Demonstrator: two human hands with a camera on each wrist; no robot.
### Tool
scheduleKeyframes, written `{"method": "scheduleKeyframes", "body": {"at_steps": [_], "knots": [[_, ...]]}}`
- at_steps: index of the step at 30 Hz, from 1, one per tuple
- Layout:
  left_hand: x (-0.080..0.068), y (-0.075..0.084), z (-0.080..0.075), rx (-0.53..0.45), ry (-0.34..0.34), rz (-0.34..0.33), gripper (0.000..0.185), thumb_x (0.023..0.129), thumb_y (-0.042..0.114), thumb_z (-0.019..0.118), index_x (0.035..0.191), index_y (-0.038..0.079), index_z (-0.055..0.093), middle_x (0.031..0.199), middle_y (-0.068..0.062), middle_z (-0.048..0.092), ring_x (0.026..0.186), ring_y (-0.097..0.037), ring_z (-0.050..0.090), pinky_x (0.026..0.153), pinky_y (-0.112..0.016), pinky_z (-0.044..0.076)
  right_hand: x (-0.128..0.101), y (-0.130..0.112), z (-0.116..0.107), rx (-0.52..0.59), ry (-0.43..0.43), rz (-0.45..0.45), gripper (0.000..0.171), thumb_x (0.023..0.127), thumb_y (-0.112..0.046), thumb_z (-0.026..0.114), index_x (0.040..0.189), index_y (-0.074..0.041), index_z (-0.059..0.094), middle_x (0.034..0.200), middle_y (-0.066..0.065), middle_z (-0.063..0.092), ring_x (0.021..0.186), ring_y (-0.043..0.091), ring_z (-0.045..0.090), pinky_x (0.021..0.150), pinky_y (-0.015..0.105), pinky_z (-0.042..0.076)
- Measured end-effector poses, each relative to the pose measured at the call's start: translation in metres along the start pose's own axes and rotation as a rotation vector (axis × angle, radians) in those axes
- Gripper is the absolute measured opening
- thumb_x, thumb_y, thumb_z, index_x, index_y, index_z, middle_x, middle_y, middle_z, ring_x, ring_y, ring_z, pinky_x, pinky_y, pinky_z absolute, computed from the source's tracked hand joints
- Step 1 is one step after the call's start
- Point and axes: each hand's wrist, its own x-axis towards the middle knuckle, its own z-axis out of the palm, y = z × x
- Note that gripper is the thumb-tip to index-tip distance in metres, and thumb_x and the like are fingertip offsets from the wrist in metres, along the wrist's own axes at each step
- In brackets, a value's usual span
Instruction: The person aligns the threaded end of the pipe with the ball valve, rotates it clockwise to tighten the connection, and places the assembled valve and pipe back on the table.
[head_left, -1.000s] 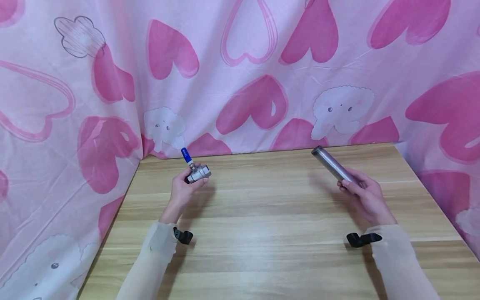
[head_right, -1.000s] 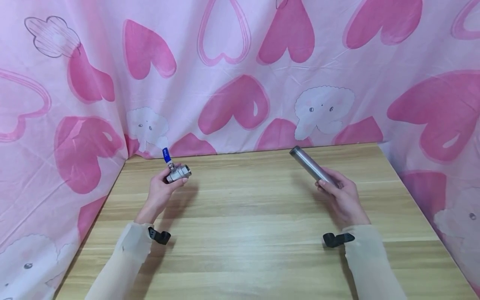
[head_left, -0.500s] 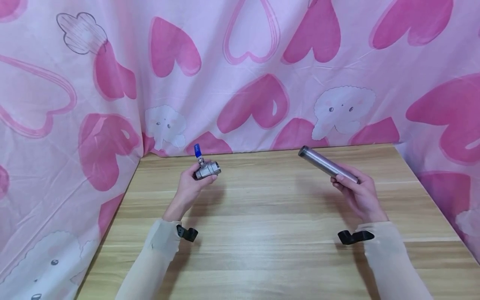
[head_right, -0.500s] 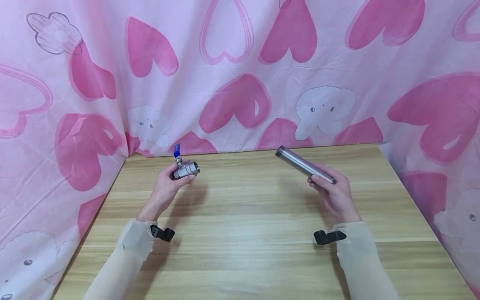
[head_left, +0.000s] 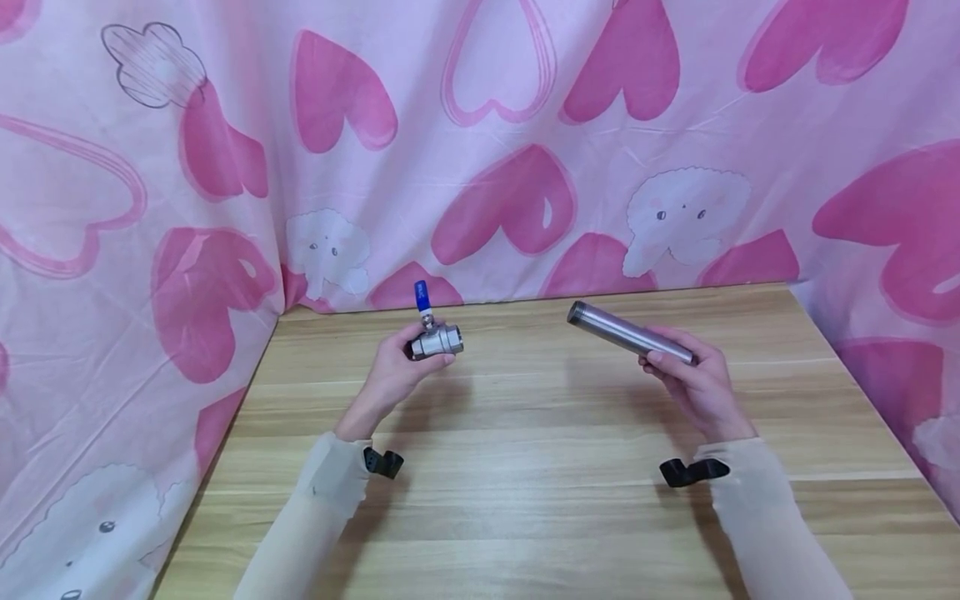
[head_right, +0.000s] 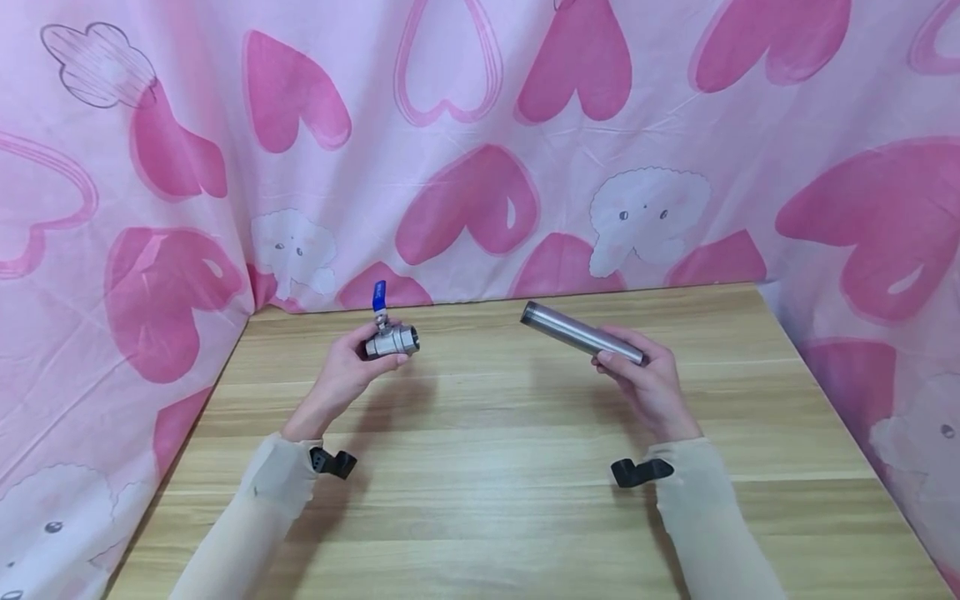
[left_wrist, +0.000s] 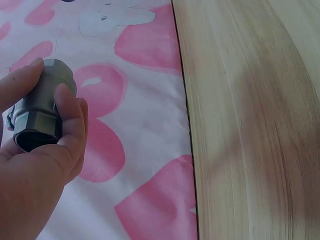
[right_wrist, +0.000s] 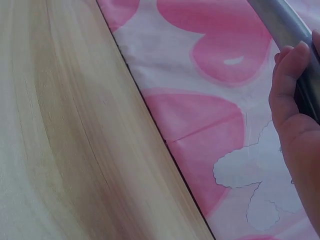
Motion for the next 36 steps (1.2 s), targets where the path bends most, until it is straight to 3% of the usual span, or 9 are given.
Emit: {"method": "scheduleKeyframes", "body": {"at_steps": [16, 28, 36], "knots": [[0.000, 0.010, 0.012, 0.020, -0.042, 0.050, 0.057, 0.074, 0.023, 0.083, 0.127, 0.020, 0.061, 0.123, -0.010, 0.062, 0.107, -0.029, 0.060, 0.087, -0.037, 0.054, 0.006, 0.003, 0.023, -0.237, -0.050, 0.043, 0.038, 0.088, 0.013, 0.058, 0.124, 0.002, 0.061, 0.112, 0.005, 0.064, 0.091, 0.013, 0.068, 0.079, 0.023, 0.056], [0.001, 0.014, 0.023, 0.010, -0.084, 0.073, 0.056, 0.075, 0.021, 0.082, 0.127, 0.017, 0.062, 0.118, -0.008, 0.064, 0.102, -0.025, 0.061, 0.084, -0.035, 0.054, 0.009, 0.009, 0.038, -0.392, -0.083, 0.016, 0.040, 0.083, 0.012, 0.065, 0.123, 0.006, 0.060, 0.110, 0.000, 0.069, 0.088, 0.010, 0.066, 0.073, 0.021, 0.055], [0.000, 0.014, 0.030, 0.009, -0.109, 0.110, 0.055, 0.077, 0.019, 0.081, 0.128, 0.015, 0.061, 0.117, -0.009, 0.065, 0.099, -0.024, 0.062, 0.080, -0.032, 0.055, 0.010, 0.013, 0.046, -0.611, -0.077, 0.017, 0.041, 0.082, 0.002, 0.071, 0.123, 0.003, 0.061, 0.111, -0.008, 0.068, 0.087, 0.007, 0.065, 0.071, 0.020, 0.054]]}}
